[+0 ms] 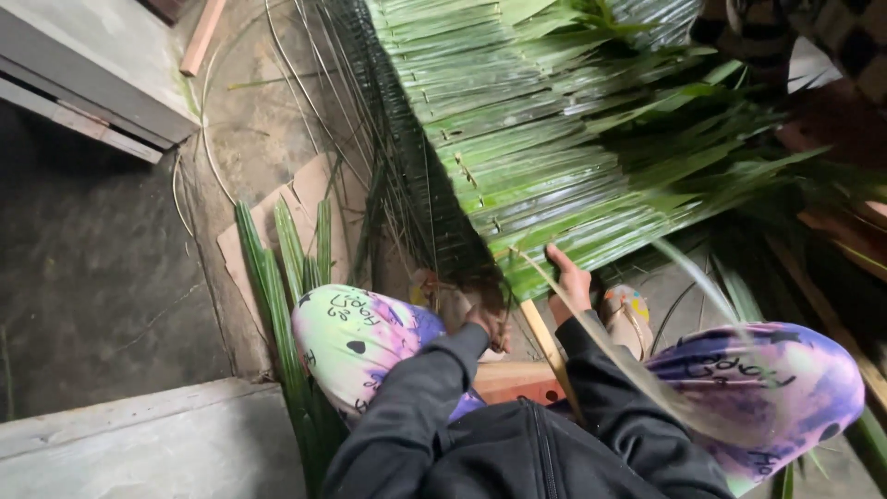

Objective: Weaving palm leaves into a mat or roof section by folding them over a support and stitching them together.

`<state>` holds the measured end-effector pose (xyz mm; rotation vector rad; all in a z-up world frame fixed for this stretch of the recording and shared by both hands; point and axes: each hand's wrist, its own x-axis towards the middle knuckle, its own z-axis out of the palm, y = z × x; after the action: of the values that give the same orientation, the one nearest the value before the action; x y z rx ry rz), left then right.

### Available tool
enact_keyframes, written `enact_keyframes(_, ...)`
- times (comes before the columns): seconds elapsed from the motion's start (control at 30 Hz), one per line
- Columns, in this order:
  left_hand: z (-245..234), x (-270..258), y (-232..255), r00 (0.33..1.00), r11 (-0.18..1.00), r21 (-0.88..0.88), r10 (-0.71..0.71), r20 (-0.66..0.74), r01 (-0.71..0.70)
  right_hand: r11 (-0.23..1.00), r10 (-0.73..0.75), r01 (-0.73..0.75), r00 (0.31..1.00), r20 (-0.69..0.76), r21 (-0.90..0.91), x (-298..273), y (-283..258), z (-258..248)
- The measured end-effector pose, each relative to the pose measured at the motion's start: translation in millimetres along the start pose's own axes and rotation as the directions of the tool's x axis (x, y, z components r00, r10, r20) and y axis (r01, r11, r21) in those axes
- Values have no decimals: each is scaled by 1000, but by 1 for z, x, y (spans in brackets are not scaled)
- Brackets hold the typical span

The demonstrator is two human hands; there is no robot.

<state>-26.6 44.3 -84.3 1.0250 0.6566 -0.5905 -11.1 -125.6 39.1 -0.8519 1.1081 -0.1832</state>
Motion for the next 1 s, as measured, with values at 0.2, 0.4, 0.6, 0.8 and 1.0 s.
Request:
enact_keyframes(0.2,26,-173,63,976,988,134,46,211,-76,1000,-4,3,1000,-26,-17,-11,1,-5)
enact_keyframes(0.4,17,-129,34,824,740,368,534,188,-564,1000,-8,9,999,-46,16,-23,-10,1)
enact_keyframes(0.6,5,-75,1,722,41,885,596,352,-464,999,16,-14,998,-68,34,-2,0,-2)
enact_keyframes(0.8,30,-80,18,825,-37,904,395,404,-425,999,40,-41,998,-42,-5,-36,-20,2)
enact_keyframes(1.0,32,-57,-4,750,-220,906,509,422,-361,998,53,-52,998,32,-44,-22,-11,-8)
